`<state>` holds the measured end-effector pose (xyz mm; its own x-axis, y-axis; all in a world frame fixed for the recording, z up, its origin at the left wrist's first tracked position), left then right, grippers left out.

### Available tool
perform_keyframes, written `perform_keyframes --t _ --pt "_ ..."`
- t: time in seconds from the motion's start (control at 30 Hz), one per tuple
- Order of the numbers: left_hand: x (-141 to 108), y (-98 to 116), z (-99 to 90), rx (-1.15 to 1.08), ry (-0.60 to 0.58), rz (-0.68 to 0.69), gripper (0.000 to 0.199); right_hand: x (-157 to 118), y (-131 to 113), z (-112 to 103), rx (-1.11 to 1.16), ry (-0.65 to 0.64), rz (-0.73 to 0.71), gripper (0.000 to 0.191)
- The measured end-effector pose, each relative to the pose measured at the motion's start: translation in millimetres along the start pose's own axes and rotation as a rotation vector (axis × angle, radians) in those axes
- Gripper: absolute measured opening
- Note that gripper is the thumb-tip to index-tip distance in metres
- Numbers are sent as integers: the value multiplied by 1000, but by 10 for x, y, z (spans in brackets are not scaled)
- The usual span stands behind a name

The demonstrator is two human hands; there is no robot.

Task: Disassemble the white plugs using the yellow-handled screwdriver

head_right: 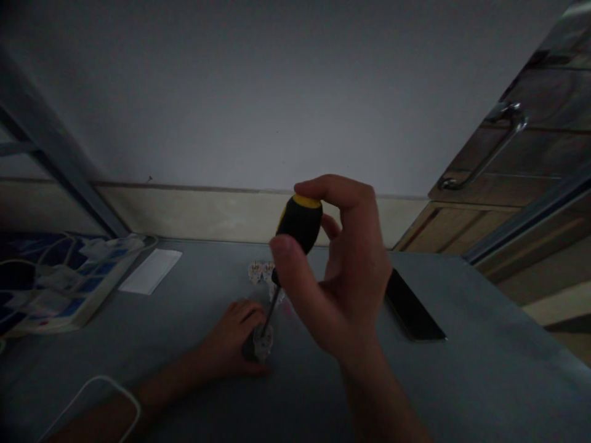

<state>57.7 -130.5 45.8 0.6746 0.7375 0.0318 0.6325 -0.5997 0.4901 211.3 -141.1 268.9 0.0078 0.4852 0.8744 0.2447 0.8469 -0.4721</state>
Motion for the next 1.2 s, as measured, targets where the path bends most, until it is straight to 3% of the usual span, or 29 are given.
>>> perform_keyframes --t 0.1,0.27,0.37,0.57,0.7,0.87,1.07,1.2 --pt "0 4 -12 -3 -1 -6 73 0 -14 -10 -104 -6 4 41" --pt "-6 3 -26 -18 -10 -4 74 -31 77 -12 142 3 49 43" --pt "-1 6 -30 -17 -23 -16 75 -33 55 20 115 -3 9 38" --pt "3 12 -24 -25 -7 6 73 -20 -13 -22 -183 83 15 44" --pt "-4 -1 -15 -21 -5 4 74 -31 26 -83 -102 179 -29 30" --pt "-5 0 -8 -10 -5 -1 75 -50 43 -106 -95 270 -40 30" --pt "2 -3 -2 -12 -9 -5 74 -30 6 -10 -35 82 34 39" --pt "-2 -9 -5 -10 1 -16 73 -27 -5 45 110 80 -32 38"
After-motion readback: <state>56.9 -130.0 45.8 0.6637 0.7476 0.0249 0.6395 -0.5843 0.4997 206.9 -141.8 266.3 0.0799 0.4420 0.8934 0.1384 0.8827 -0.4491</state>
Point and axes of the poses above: each hand's wrist, its own x-axis towards the middle knuckle, its own z-axis out of the palm, y = z × x, the point moved 5 cm from there along x, towards the middle knuckle, and after that the axes turned 10 degrees about -y, right-handed, at the moved point
